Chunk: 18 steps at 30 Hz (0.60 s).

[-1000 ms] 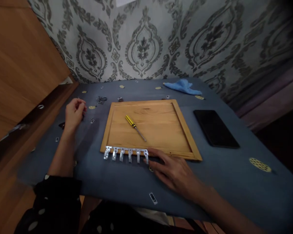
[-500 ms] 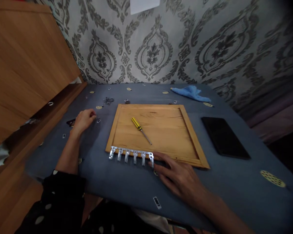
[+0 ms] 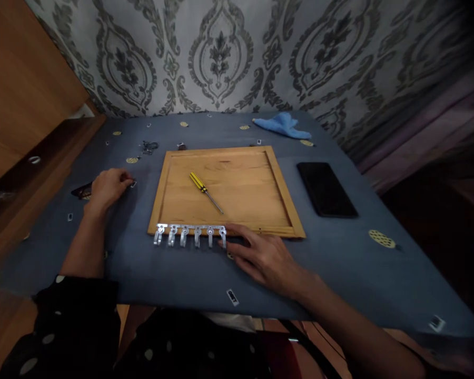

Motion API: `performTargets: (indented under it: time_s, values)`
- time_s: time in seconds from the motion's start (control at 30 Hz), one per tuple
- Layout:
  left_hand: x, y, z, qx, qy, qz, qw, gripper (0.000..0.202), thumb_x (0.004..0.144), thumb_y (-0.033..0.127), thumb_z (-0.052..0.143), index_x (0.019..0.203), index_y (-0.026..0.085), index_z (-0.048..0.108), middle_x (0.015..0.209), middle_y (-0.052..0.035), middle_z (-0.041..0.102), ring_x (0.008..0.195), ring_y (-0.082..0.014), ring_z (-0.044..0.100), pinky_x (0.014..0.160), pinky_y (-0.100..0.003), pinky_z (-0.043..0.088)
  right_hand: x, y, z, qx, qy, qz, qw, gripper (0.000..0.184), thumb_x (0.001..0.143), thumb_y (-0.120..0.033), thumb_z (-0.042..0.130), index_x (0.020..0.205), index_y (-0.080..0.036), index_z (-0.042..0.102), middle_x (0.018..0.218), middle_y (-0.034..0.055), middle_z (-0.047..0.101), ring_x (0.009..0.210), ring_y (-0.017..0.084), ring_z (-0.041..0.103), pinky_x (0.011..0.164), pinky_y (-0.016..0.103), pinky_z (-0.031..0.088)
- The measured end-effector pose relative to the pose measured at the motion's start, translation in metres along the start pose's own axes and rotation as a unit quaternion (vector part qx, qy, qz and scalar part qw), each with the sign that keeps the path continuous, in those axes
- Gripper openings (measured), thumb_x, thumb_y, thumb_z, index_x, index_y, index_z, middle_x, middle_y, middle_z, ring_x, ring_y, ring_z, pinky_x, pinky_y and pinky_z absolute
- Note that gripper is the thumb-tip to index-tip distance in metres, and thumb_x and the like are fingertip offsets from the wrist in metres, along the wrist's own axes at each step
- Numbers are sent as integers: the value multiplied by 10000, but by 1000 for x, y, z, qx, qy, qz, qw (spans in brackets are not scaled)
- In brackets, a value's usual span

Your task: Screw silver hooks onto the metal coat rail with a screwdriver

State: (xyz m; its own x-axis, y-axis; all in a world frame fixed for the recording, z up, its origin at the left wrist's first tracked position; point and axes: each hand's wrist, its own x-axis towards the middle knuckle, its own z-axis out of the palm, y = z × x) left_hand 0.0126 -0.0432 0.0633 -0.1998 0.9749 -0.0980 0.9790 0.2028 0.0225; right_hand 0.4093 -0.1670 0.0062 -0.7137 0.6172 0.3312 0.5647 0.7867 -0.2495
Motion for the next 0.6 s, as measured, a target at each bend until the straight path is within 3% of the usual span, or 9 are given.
performTargets:
  time_s: [0.17,0.33,0.43,0.6]
  values:
    - [-5,6,-7,38,-10,1,999,368,964,404,617,1228,147,615,1248,-103,634,1141,-247,631,978,-473,556,1,0,0,-7,1,-1,1000,243,949,-148,539,1085,-187,736,1355,159,631,925,217,730,692,319,585]
    - [-11,12,-13,56,-24,7,998,382,969,408,609,1249,148,603,1265,-112,627,1147,-245,628,983,-482,554,0,-1,-1,4,-14,7,1000,275,963,-154,527,1154,-198,720,1390,157,608,983,216,716,736,324,583]
    - [-12,14,-15,55,-18,7,998,381,971,411,605,1246,147,602,1259,-112,628,1141,-244,630,981,-481,553,0,0,-1,25,-25,6,999,291,989,-166,497,1190,-198,705,1423,165,580,1058,225,696,796,347,585]
    - [-9,19,-18,24,3,46,999,344,979,417,586,1177,137,617,1159,-94,650,1064,-220,642,944,-452,556,1,-1,-2,24,-23,4,999,278,996,-175,502,1200,-191,691,1417,161,582,1068,221,690,765,322,579]
